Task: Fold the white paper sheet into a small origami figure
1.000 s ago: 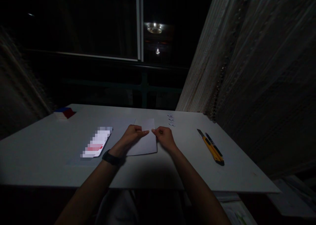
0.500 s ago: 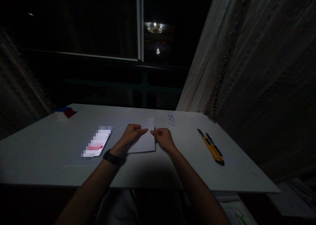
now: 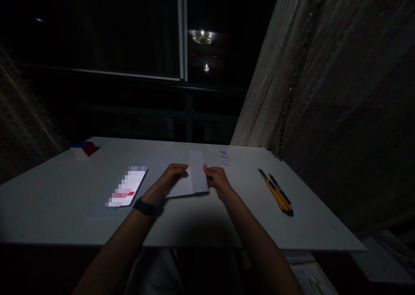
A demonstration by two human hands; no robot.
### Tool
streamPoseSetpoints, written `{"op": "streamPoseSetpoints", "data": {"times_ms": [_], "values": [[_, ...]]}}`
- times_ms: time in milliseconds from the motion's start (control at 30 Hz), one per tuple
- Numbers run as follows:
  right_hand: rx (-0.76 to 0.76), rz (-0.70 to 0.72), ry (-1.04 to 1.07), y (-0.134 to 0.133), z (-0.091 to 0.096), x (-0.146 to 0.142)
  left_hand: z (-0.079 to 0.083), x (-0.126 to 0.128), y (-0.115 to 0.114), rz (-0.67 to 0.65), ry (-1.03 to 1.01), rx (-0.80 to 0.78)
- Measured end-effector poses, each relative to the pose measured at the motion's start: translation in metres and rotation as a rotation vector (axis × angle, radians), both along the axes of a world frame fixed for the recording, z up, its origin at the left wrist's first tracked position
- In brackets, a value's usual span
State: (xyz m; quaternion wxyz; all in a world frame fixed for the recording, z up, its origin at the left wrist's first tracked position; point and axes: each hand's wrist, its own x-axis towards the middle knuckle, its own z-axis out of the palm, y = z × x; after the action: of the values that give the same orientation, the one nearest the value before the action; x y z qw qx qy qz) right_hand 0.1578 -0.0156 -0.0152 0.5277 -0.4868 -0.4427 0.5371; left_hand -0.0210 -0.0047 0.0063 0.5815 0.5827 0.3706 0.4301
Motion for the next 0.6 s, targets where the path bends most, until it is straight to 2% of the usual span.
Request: {"op": "streamPoseSetpoints", "data": {"times_ms": [100, 300, 467, 600], "values": [[-0.069, 0.069, 0.168, 0.000, -0.001, 0.001, -0.002, 0.002, -0.001, -0.124, -0.064, -0.052], [-0.111, 0.208, 0.138, -0.004, -0.001, -0.001, -0.006, 0.011, -0.001, -0.009, 0.079, -0.030], [-0.104, 0.303, 0.080, -0.005, -0.003, 0.002, -0.006, 0.010, 0.001, 0.114, 0.083, -0.025], [-0.093, 0.297, 0.087, -0.004, -0.005, 0.002, -0.004, 0.007, 0.001, 0.072, 0.078, -0.031]]}}
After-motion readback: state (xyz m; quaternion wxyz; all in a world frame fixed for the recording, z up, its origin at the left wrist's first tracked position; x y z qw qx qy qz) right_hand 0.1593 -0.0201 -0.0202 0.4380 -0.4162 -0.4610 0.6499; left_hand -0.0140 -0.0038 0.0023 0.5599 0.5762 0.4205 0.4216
